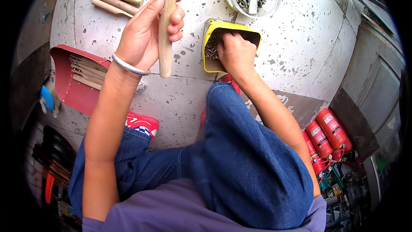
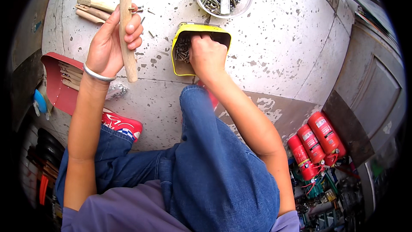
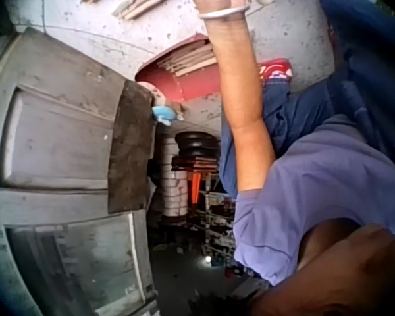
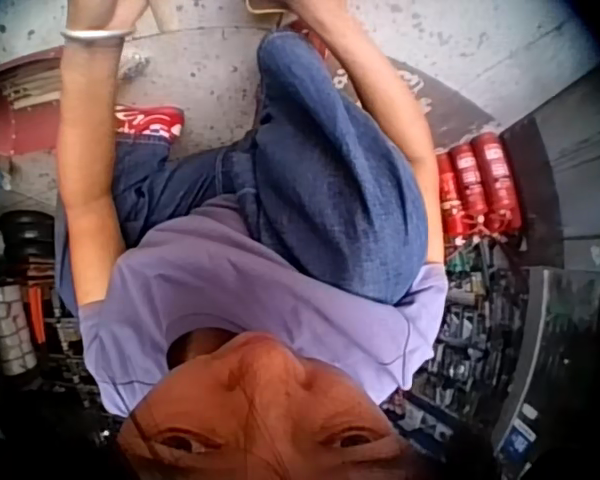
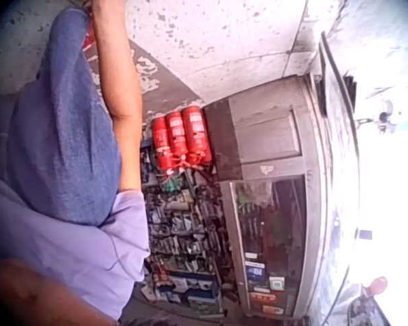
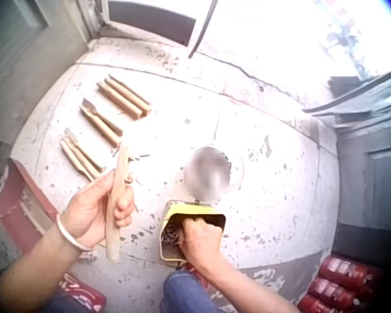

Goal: The person inserts metal pins into pre-drilled holes in wooden handles. They pick up each handle, insert a pin, and place the handle back on the floor. The person repeats this process for multiple handles.

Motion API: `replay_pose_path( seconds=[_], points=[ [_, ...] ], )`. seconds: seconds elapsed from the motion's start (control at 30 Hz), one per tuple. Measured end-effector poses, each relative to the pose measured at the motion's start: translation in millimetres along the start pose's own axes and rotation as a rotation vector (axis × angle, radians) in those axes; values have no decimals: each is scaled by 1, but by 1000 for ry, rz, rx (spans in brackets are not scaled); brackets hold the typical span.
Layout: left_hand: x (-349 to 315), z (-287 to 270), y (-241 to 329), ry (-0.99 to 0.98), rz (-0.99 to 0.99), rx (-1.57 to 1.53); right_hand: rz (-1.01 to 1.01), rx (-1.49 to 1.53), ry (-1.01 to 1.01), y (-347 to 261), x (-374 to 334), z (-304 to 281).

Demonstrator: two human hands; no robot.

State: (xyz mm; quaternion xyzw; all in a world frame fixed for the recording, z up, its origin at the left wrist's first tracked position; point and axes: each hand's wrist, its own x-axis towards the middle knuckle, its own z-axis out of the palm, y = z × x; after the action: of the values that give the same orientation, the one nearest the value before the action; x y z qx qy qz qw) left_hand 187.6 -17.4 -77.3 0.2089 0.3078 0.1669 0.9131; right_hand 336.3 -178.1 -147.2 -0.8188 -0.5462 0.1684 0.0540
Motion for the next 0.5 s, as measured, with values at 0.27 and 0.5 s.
replay_pose_path(
  seconds=[0.27,0.5],
  points=[
    [-3,1,-4,-22,-26,6,28,-70,-134,3,10,5],
    [-4,2,-1,-18,-23,-9,56,-2,-197,-1,12,-7]
  ],
)
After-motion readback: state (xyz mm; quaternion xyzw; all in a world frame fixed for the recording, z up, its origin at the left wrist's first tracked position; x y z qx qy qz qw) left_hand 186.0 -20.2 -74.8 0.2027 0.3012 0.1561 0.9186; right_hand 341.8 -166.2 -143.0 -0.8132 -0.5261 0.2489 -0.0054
